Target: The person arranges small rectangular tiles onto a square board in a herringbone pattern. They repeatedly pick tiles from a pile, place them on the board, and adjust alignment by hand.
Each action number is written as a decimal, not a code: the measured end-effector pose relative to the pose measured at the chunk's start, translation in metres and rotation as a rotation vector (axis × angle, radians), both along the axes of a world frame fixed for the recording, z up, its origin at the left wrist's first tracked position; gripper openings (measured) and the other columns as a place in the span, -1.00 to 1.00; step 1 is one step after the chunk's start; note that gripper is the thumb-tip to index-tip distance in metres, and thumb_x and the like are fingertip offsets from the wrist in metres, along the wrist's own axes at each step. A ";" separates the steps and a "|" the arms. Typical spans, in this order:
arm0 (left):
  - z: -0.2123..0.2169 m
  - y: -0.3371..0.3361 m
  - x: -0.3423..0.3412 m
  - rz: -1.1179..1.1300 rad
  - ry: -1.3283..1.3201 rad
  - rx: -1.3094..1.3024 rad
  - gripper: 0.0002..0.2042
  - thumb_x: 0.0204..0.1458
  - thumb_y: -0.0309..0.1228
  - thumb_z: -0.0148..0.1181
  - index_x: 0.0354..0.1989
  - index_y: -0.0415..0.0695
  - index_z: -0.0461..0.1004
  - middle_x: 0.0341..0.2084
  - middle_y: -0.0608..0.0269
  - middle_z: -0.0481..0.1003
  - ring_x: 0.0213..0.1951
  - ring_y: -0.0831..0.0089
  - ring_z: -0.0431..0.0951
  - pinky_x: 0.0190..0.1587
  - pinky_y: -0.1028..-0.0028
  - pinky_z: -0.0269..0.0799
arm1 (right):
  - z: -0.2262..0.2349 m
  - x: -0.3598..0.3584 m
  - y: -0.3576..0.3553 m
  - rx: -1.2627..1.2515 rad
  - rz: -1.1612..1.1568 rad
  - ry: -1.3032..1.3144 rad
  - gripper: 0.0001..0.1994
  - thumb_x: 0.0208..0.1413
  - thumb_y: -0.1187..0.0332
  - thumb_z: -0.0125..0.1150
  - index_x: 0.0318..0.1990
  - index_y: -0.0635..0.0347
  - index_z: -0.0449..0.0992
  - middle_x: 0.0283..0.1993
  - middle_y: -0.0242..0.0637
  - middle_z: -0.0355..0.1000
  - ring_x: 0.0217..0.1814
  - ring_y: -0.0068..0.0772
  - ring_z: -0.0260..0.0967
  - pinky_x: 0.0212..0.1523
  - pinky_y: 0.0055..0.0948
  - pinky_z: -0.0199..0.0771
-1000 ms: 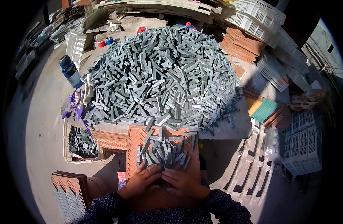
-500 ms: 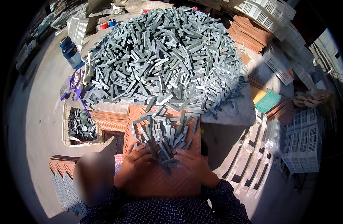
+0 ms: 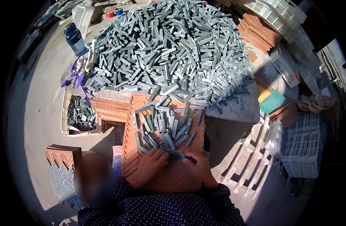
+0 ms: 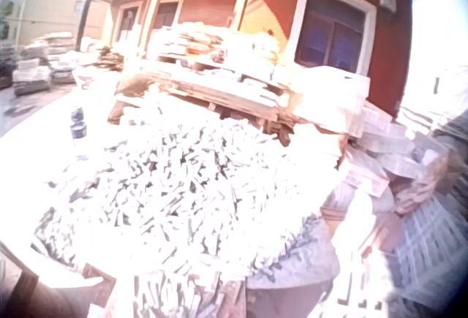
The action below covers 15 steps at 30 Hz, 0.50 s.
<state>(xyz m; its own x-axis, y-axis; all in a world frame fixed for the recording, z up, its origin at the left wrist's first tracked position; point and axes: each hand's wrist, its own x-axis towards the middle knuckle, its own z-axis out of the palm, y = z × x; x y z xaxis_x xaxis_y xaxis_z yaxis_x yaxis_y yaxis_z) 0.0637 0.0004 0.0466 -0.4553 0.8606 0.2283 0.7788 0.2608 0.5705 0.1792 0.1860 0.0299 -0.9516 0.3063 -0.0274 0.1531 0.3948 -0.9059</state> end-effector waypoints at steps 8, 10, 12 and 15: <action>0.014 -0.014 -0.003 0.031 -0.185 -0.054 -0.79 -0.11 -0.50 0.11 -0.24 -0.18 0.39 -0.31 0.14 0.37 -0.22 0.18 0.41 -0.16 0.34 0.36 | -0.004 0.034 0.021 -0.442 -0.241 -0.230 -0.79 0.07 0.44 0.13 -0.15 0.33 0.46 -0.33 -0.27 0.47 -0.29 -0.49 0.41 -0.26 -0.51 0.41; 0.015 -0.026 -0.001 0.108 -0.269 -0.055 -0.80 -0.09 -0.51 0.11 -0.24 -0.19 0.41 -0.31 0.12 0.39 -0.23 0.17 0.42 -0.17 0.34 0.38 | 0.000 0.037 0.014 -0.164 -0.280 -0.133 -0.79 0.06 0.48 0.13 -0.14 0.37 0.46 -0.35 -0.26 0.46 -0.30 -0.48 0.42 -0.28 -0.56 0.41; -0.005 -0.047 0.001 0.181 -0.210 -0.014 -0.78 -0.13 -0.52 0.15 -0.24 -0.19 0.43 -0.33 0.11 0.41 -0.24 0.16 0.44 -0.18 0.32 0.39 | 0.001 0.042 0.015 -0.007 -0.193 -0.143 -0.79 0.04 0.49 0.14 -0.15 0.36 0.46 -0.33 -0.23 0.47 -0.28 -0.44 0.44 -0.26 -0.51 0.43; -0.013 -0.074 0.005 0.358 -0.226 -0.020 -0.77 -0.20 -0.55 0.22 -0.29 -0.19 0.45 -0.37 0.10 0.42 -0.26 0.15 0.46 -0.20 0.30 0.40 | 0.002 0.047 0.016 0.035 -0.139 -0.138 -0.74 0.02 0.51 0.13 -0.10 0.33 0.44 -0.21 -0.16 0.45 -0.19 -0.40 0.43 -0.22 -0.48 0.44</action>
<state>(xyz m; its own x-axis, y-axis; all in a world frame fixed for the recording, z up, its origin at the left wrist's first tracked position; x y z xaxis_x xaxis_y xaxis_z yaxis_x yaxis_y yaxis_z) 0.0691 -0.0738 0.0339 -0.7628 0.6425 0.0733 0.4930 0.5045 0.7088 0.2264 0.2020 0.0319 -0.8880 0.4377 -0.1414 0.3299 0.3919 -0.8588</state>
